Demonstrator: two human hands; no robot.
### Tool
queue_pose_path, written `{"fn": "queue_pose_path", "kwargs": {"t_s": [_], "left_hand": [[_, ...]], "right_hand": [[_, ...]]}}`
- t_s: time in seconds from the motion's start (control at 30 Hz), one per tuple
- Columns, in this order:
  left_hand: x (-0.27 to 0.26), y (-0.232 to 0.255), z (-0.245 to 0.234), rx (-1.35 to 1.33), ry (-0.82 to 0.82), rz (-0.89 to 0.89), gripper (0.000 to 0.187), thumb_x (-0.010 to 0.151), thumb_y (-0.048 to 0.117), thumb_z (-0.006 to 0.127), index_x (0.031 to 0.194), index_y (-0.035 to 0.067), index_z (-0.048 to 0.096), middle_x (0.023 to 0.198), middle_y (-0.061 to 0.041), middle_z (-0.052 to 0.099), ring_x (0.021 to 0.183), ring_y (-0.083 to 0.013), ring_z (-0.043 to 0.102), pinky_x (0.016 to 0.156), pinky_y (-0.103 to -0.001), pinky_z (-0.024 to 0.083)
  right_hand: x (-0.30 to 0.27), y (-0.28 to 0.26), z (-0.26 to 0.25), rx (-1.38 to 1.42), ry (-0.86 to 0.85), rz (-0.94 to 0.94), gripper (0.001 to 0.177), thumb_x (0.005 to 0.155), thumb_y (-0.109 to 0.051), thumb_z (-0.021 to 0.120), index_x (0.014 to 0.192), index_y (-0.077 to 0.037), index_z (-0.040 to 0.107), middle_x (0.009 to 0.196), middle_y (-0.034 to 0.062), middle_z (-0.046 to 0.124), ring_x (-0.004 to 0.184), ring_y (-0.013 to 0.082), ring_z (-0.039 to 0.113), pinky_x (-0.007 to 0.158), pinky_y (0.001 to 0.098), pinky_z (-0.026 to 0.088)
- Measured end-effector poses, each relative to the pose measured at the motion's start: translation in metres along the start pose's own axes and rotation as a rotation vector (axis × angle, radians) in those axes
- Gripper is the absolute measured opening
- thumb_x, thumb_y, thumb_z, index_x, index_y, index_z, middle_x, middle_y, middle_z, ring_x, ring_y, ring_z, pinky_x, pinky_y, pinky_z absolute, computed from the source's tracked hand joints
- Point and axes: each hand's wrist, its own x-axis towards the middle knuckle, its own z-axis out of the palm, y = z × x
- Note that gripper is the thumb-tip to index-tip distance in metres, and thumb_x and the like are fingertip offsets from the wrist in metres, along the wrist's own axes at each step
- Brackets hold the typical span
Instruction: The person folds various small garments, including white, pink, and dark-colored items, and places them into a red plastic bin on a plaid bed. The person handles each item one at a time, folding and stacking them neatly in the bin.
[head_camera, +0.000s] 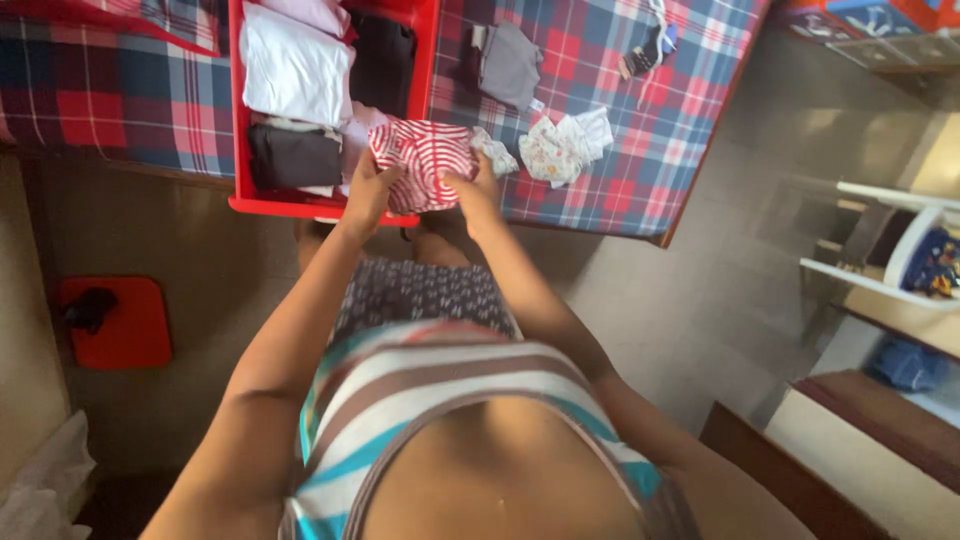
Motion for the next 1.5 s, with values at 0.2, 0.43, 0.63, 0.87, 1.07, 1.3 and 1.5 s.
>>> {"fn": "queue_pose_path", "kwargs": {"t_s": [0.2,0.43,0.63,0.87,1.07,1.3,1.5], "left_hand": [[0.111,-0.056,-0.047,0.415,0.242,-0.052,0.043,0.099,0.004,0.054,0.137,-0.002,0.035,0.095,-0.009,0.061,0.079,-0.0165,0.061,0.067,-0.034,0.049],[0.250,-0.123,-0.131,1.103,0.216,0.578,0.060,0.102,0.005,0.052,0.155,-0.006,0.025,0.119,-0.032,0.062,0.109,-0.0476,0.062,0.096,-0.052,0.049],[0.268,-0.129,-0.153,1.044,0.149,0.375,0.062,0.101,-0.001,0.048,0.157,-0.006,0.024,0.113,-0.025,0.068,0.099,-0.0403,0.069,0.086,-0.048,0.056],[0.254,-0.080,-0.107,1.128,0.141,0.588,0.077,0.098,-0.008,0.063,0.160,0.005,0.020,0.157,-0.029,0.042,0.148,-0.0403,0.040,0.124,-0.048,0.035],[0.248,-0.090,-0.123,1.535,-0.126,0.702,0.049,0.113,0.015,0.060,0.157,0.017,0.039,0.173,-0.007,0.026,0.163,-0.0265,0.021,0.138,-0.041,0.014],[0.281,-0.117,-0.142,1.908,-0.077,0.501,0.052,0.103,0.016,0.056,0.150,-0.003,0.049,0.159,-0.023,0.041,0.148,-0.0395,0.031,0.122,-0.049,0.024],[0.249,-0.065,-0.086,1.618,-0.069,0.347,0.025,0.100,0.008,0.058,0.124,0.002,0.064,0.126,-0.020,0.062,0.119,-0.0412,0.055,0.104,-0.049,0.046]], "right_hand": [[0.092,0.044,0.039,-0.528,-0.003,-0.136,0.074,0.084,-0.013,0.075,0.148,-0.001,0.039,0.140,0.0214,0.059,0.129,0.0337,0.060,0.108,0.0399,0.048],[0.203,0.147,0.097,-0.755,0.111,-0.372,0.090,0.088,-0.026,0.079,0.149,0.010,0.024,0.146,0.0388,0.043,0.133,0.0499,0.049,0.110,0.0467,0.042],[0.239,0.190,0.129,-0.750,0.103,-0.068,0.087,0.088,-0.010,0.070,0.155,0.008,0.016,0.137,0.0363,0.056,0.124,0.0472,0.060,0.100,0.0469,0.051],[0.228,0.167,0.143,-0.677,0.237,-0.220,0.088,0.079,0.001,0.063,0.151,0.008,0.015,0.141,0.0382,0.045,0.120,0.0490,0.057,0.096,0.0478,0.049],[0.200,0.170,0.156,-0.776,0.128,-0.171,0.045,0.099,0.001,0.056,0.143,-0.013,0.051,0.147,0.0126,0.056,0.135,0.0346,0.057,0.109,0.0387,0.052],[0.268,0.185,0.154,-0.477,0.165,-0.207,0.038,0.111,-0.001,0.053,0.148,0.001,0.046,0.154,0.0246,0.045,0.141,0.0427,0.045,0.114,0.0480,0.039],[0.200,0.104,0.083,-0.486,0.357,-0.632,0.034,0.103,0.003,0.065,0.132,-0.014,0.060,0.135,0.0082,0.065,0.119,0.0260,0.069,0.103,0.0321,0.057]]}}
